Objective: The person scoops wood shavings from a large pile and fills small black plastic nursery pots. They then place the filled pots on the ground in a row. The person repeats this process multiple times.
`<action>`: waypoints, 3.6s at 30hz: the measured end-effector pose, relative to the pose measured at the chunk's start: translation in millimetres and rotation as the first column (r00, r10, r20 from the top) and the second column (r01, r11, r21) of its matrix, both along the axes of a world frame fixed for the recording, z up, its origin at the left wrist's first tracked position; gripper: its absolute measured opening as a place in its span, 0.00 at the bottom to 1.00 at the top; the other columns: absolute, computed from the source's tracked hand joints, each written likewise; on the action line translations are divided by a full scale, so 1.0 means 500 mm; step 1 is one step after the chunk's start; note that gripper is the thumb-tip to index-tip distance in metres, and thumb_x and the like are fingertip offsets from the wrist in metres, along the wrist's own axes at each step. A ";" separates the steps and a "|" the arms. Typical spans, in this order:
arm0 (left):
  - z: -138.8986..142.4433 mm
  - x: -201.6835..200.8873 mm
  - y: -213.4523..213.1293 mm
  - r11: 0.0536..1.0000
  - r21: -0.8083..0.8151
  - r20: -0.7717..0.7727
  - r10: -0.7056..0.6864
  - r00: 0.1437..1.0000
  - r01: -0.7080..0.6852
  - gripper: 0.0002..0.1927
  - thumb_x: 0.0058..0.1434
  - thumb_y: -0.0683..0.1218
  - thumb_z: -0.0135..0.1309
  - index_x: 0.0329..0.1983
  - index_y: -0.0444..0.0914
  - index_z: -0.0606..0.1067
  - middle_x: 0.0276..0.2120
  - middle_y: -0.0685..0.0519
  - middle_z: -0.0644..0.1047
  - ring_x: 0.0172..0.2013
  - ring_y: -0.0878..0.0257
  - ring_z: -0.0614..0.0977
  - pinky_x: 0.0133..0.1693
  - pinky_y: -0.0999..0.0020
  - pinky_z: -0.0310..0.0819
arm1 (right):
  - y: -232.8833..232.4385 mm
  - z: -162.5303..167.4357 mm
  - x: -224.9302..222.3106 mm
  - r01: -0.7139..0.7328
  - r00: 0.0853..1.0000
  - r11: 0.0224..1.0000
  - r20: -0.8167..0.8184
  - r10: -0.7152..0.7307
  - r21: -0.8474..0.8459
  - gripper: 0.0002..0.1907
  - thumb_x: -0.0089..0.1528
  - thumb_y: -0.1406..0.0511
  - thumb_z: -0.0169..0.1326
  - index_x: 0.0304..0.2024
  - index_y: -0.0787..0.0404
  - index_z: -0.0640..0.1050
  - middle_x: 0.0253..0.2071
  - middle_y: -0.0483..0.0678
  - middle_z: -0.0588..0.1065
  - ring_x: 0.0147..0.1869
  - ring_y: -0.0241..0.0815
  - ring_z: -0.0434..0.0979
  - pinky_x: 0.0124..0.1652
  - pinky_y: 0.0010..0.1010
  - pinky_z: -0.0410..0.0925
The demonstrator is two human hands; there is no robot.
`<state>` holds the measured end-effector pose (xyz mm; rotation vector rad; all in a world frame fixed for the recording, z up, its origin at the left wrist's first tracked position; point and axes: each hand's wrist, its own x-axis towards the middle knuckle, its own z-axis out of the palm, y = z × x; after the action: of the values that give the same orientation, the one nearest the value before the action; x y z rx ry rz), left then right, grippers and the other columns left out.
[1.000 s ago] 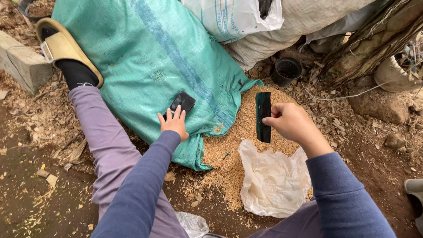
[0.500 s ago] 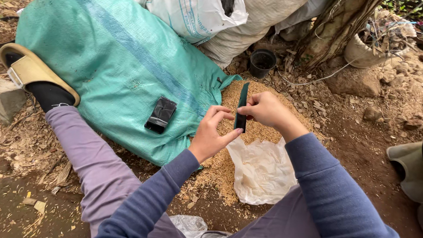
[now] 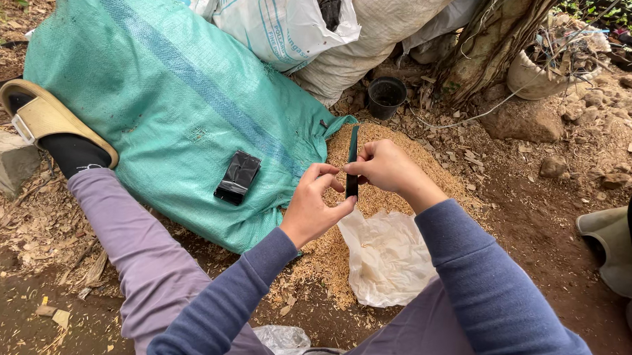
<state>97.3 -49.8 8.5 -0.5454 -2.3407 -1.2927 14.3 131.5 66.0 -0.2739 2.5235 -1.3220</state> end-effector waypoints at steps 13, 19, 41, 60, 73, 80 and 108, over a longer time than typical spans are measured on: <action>-0.005 -0.001 -0.002 1.000 -0.024 0.006 0.020 1.000 -0.020 0.14 0.50 0.47 0.65 0.30 0.33 0.75 0.49 0.45 0.75 0.52 0.50 0.79 0.52 0.58 0.74 | -0.013 -0.008 -0.002 -0.007 0.999 1.000 -0.037 0.007 0.013 0.14 0.55 0.61 0.65 0.24 0.64 0.77 0.23 0.48 0.78 0.27 0.36 0.78 0.29 0.28 0.70; -0.008 -0.003 -0.004 0.999 -0.019 -0.010 0.027 1.000 -0.027 0.11 0.50 0.44 0.64 0.30 0.33 0.76 0.49 0.45 0.75 0.52 0.49 0.79 0.53 0.57 0.74 | -0.015 -0.007 -0.001 0.007 1.000 0.999 -0.030 -0.006 0.042 0.14 0.55 0.61 0.65 0.24 0.63 0.77 0.22 0.48 0.77 0.26 0.37 0.75 0.27 0.30 0.67; -0.008 -0.030 0.000 0.981 0.176 0.055 0.074 0.996 -0.082 0.05 0.59 0.42 0.60 0.33 0.33 0.79 0.49 0.47 0.77 0.50 0.55 0.80 0.50 0.63 0.76 | -0.002 0.008 0.015 -0.095 0.995 0.990 0.004 0.095 0.105 0.16 0.59 0.57 0.59 0.38 0.64 0.86 0.26 0.47 0.81 0.27 0.34 0.78 0.31 0.28 0.71; -0.044 -0.044 -0.008 0.978 0.187 -0.056 0.106 0.993 -0.094 0.05 0.61 0.41 0.61 0.33 0.33 0.78 0.50 0.49 0.77 0.50 0.57 0.80 0.51 0.64 0.74 | 0.022 -0.024 -0.015 -0.032 0.996 0.970 -0.076 0.052 0.241 0.11 0.60 0.61 0.60 0.37 0.63 0.84 0.27 0.50 0.81 0.29 0.39 0.78 0.33 0.33 0.71; -0.124 -0.104 0.009 0.759 0.649 0.278 -0.188 0.942 -0.040 0.09 0.66 0.45 0.55 0.39 0.33 0.75 0.53 0.52 0.73 0.39 0.69 0.80 0.45 0.74 0.77 | 0.022 -0.055 -0.036 -0.060 0.988 0.989 0.132 0.078 -0.135 0.10 0.64 0.63 0.55 0.37 0.65 0.79 0.36 0.47 0.82 0.36 0.36 0.83 0.36 0.28 0.75; -0.112 -0.092 0.011 0.785 0.616 0.365 -0.215 0.906 -0.062 0.08 0.64 0.43 0.57 0.43 0.34 0.75 0.35 0.54 0.81 0.35 0.71 0.79 0.38 0.75 0.74 | 0.019 -0.052 -0.031 -0.083 0.987 0.988 0.127 0.100 -0.132 0.11 0.64 0.62 0.55 0.37 0.64 0.80 0.35 0.48 0.83 0.36 0.35 0.83 0.35 0.26 0.74; -0.122 -0.106 -0.019 0.790 0.596 0.335 -0.083 0.938 -0.143 0.09 0.59 0.41 0.60 0.27 0.32 0.74 0.51 0.50 0.74 0.36 0.68 0.82 0.40 0.72 0.79 | -0.023 -0.009 0.019 -0.175 0.964 0.955 -0.155 0.215 0.241 0.16 0.52 0.57 0.65 0.35 0.61 0.84 0.30 0.50 0.82 0.33 0.42 0.82 0.37 0.34 0.73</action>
<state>44.4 -59.5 -52.5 -0.0624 -1.9630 -2.1503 23.5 120.0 61.7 -0.6013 2.6806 -0.9644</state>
